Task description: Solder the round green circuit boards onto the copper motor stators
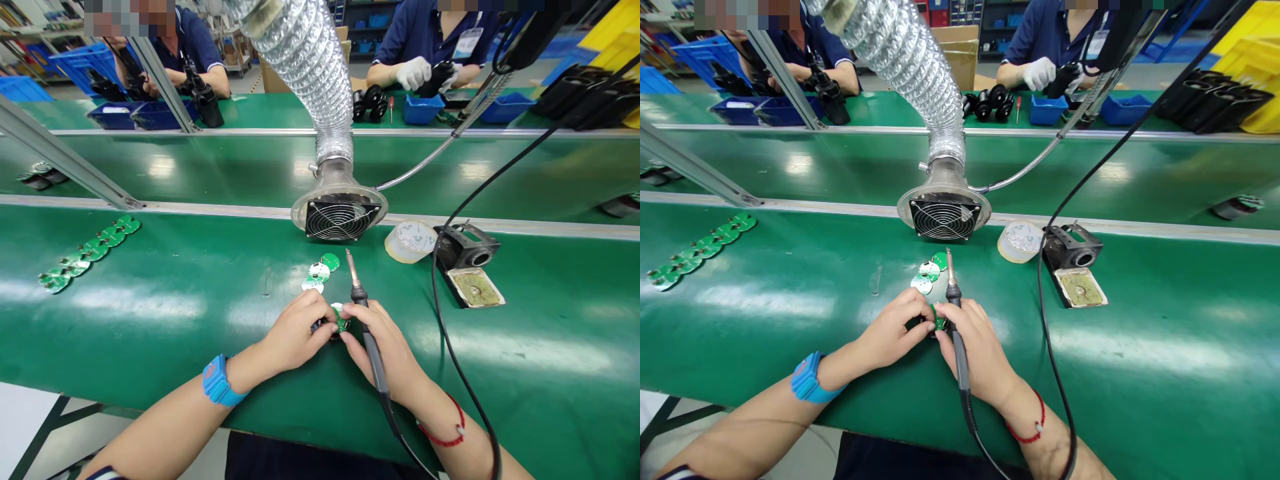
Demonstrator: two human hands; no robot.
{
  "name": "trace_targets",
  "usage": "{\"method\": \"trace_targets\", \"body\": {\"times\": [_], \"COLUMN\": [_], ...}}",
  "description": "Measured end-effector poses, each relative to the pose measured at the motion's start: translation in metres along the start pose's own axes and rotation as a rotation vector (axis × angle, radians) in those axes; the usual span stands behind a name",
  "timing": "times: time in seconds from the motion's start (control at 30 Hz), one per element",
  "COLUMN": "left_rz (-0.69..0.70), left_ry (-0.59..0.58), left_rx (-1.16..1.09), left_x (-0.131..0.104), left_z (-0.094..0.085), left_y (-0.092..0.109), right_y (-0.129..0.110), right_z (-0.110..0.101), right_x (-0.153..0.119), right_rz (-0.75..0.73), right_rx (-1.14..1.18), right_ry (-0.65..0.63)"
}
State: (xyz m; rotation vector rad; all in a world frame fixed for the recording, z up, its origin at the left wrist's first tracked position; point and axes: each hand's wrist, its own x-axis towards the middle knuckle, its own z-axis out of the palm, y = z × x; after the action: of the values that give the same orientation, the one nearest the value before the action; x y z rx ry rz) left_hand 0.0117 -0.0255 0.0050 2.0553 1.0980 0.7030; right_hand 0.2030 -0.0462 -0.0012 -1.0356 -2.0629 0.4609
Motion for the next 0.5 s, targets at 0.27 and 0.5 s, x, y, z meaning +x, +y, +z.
{"method": "trace_targets", "body": {"times": [0.27, 0.5], "left_rz": [-0.101, -0.167], "left_ry": [-0.006, 0.036], "left_rx": [-0.11, -0.053], "left_x": [0.001, 0.0], "left_z": [-0.001, 0.003], "left_y": [0.0, 0.005], "right_y": [-0.002, -0.003], "right_z": [0.0, -0.014], "right_x": [0.004, -0.001], "right_rz": [-0.036, 0.035], "right_rx": [-0.013, 0.068], "right_ry": [0.047, 0.16]}}
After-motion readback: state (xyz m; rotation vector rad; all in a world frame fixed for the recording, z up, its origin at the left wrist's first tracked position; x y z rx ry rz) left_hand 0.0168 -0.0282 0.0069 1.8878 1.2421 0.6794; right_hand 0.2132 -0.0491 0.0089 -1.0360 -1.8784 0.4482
